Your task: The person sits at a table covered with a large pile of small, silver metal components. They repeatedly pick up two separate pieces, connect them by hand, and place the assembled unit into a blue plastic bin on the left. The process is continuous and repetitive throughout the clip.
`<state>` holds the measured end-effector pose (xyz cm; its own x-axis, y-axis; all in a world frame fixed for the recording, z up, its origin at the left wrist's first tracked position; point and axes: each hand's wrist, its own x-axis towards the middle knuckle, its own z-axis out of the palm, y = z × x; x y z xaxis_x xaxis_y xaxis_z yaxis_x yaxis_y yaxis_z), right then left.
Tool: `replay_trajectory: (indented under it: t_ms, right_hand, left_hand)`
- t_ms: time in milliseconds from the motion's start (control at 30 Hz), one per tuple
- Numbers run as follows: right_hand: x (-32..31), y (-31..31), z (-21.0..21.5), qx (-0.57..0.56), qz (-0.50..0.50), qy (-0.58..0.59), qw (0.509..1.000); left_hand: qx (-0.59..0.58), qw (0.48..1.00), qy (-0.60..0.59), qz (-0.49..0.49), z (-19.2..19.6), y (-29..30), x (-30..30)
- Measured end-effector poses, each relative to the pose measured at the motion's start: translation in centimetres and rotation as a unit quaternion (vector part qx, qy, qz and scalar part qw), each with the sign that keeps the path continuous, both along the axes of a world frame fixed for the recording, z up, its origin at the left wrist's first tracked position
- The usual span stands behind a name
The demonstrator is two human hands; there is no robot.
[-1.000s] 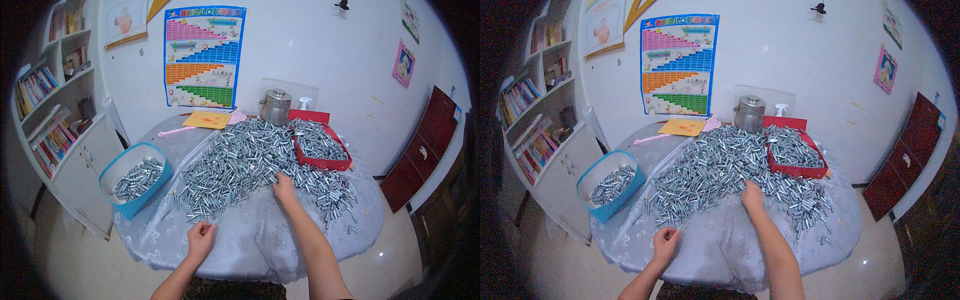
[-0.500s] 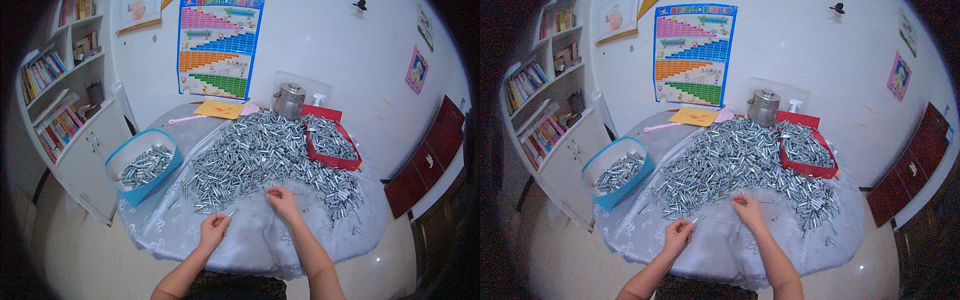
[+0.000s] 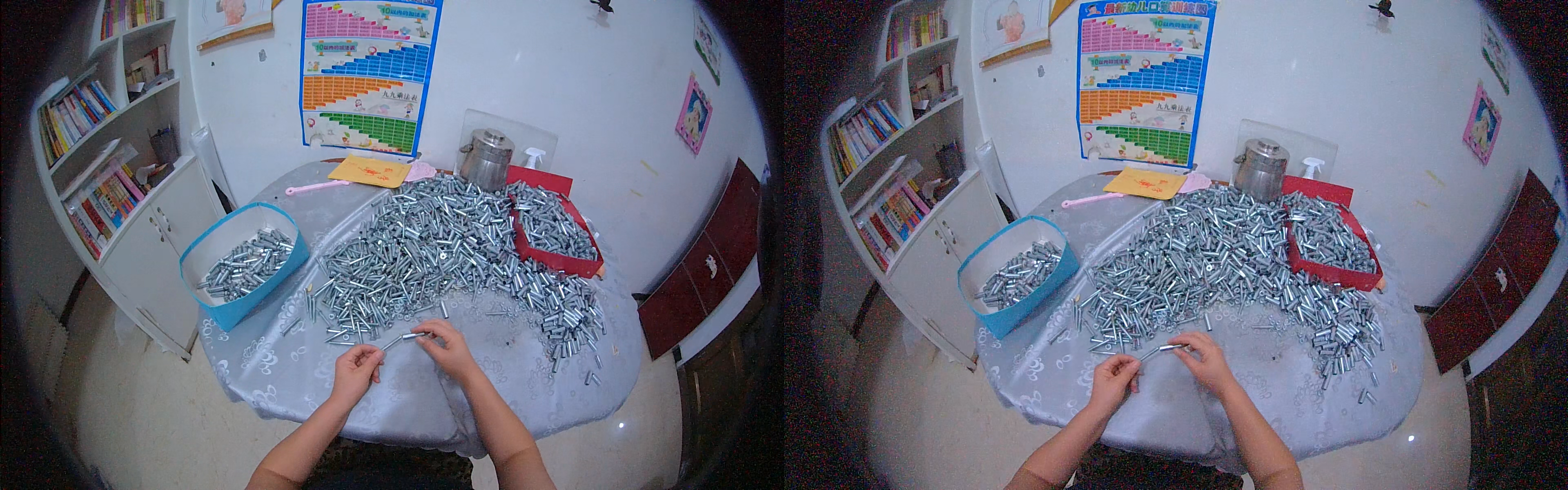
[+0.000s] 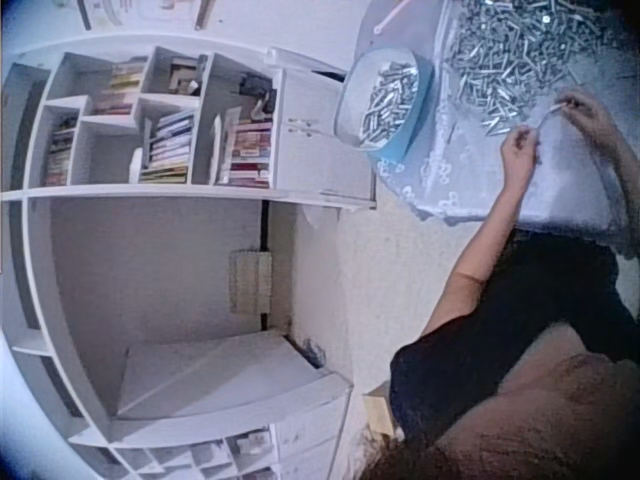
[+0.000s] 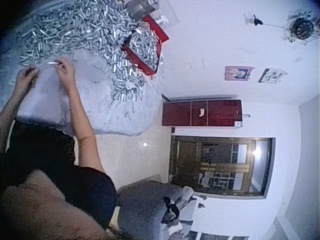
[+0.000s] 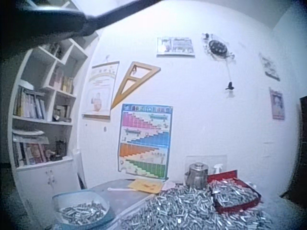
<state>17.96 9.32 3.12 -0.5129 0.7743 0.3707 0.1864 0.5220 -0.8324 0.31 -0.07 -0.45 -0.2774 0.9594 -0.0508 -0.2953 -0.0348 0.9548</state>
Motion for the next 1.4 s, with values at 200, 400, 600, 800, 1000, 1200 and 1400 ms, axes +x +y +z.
replay_trajectory:
  t_ms: [200,400,600,800,1000,1200,1400]
  right_hand:
    - [-0.1,-0.5,0.4,-0.005,0.009,-0.009,1.0]
    - [-0.4,-0.8,-0.2,-0.114,-0.001,0.024,0.993]
    - [-0.1,-0.2,-0.8,-0.288,-0.003,0.222,0.931]
    - [-0.3,-0.8,0.3,-0.038,-0.024,0.014,0.999]
    - [-0.2,-0.8,0.3,0.1,-0.016,-0.044,0.994]
    - [-0.2,-1.0,0.7,0.124,-0.004,-0.039,0.991]
    - [-0.3,-0.7,0.4,0.18,0.019,-0.09,0.979]
  left_hand:
    - [-0.018,1.0,0.014,-0.004,0.2,-0.2,0.1]
    - [-0.012,1.0,0.023,-0.007,0.2,-0.1,0.2]
    - [-0.011,1.0,0.024,-0.009,0.2,-0.2,0.2]
    - [-0.014,1.0,0.005,0.001,-0.1,-0.2,0.2]
    - [-0.012,1.0,0.012,-0.004,-0.2,-0.1,0.3]
    - [-0.015,0.999,0.029,-0.008,0.0,-0.3,0.3]
    - [-0.024,0.999,0.045,-0.001,-0.1,-0.3,0.3]
